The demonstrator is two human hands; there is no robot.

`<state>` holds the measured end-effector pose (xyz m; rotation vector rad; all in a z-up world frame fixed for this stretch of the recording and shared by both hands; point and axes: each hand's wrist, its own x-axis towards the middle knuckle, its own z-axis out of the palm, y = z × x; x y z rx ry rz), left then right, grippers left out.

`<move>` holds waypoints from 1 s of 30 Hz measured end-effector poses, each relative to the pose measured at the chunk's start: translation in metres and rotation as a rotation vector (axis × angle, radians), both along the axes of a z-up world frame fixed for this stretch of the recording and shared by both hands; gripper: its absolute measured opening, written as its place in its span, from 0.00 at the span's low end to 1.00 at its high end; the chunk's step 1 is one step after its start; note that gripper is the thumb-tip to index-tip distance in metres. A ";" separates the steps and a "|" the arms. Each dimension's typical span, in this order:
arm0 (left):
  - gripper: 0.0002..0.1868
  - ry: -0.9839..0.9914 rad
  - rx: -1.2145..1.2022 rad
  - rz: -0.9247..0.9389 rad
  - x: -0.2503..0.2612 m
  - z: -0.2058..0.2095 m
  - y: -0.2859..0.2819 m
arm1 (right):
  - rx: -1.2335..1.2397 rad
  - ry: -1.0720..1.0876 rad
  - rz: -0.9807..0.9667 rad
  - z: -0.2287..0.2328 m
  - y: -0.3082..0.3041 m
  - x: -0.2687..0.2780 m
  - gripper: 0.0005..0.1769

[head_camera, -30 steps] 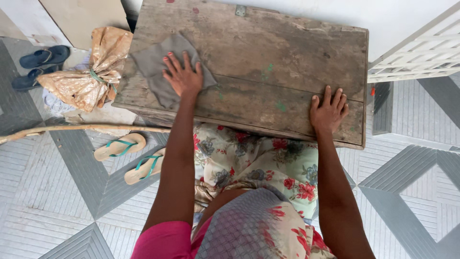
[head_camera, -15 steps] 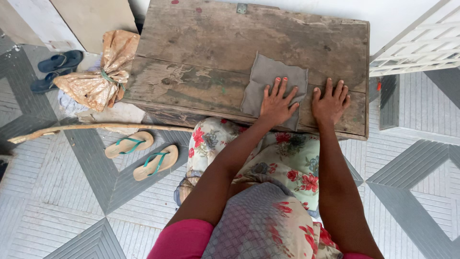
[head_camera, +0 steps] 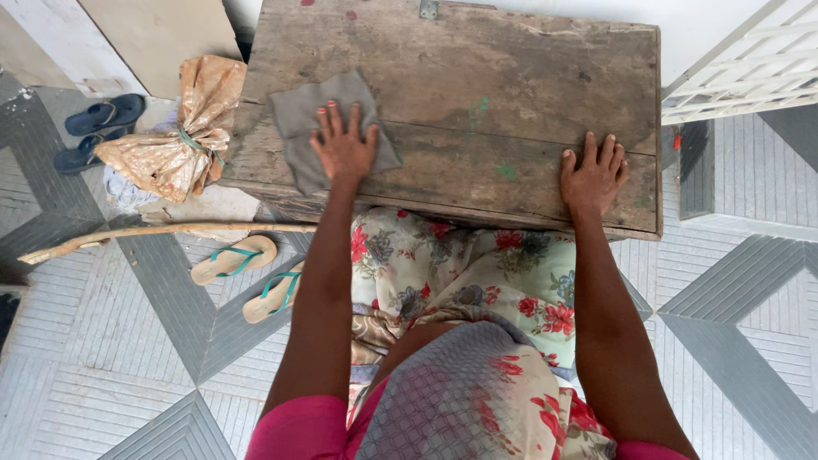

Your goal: The person sits on the floor and sands the top surface of a large wooden chest using a piece of sandpaper. They rub the sandpaper back and forth across the wood, covering different areas of the lid.

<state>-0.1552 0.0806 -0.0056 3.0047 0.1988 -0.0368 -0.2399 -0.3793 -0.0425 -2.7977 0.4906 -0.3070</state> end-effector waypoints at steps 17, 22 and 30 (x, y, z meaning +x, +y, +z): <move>0.38 -0.111 0.001 0.345 -0.011 -0.017 0.063 | 0.001 -0.046 0.002 0.000 0.001 -0.002 0.35; 0.38 0.048 -0.012 0.102 -0.012 0.004 -0.039 | -0.006 -0.039 0.009 -0.003 -0.002 0.000 0.35; 0.38 0.048 -0.017 -0.469 -0.051 -0.008 -0.216 | 0.003 -0.023 -0.009 -0.003 -0.002 0.002 0.35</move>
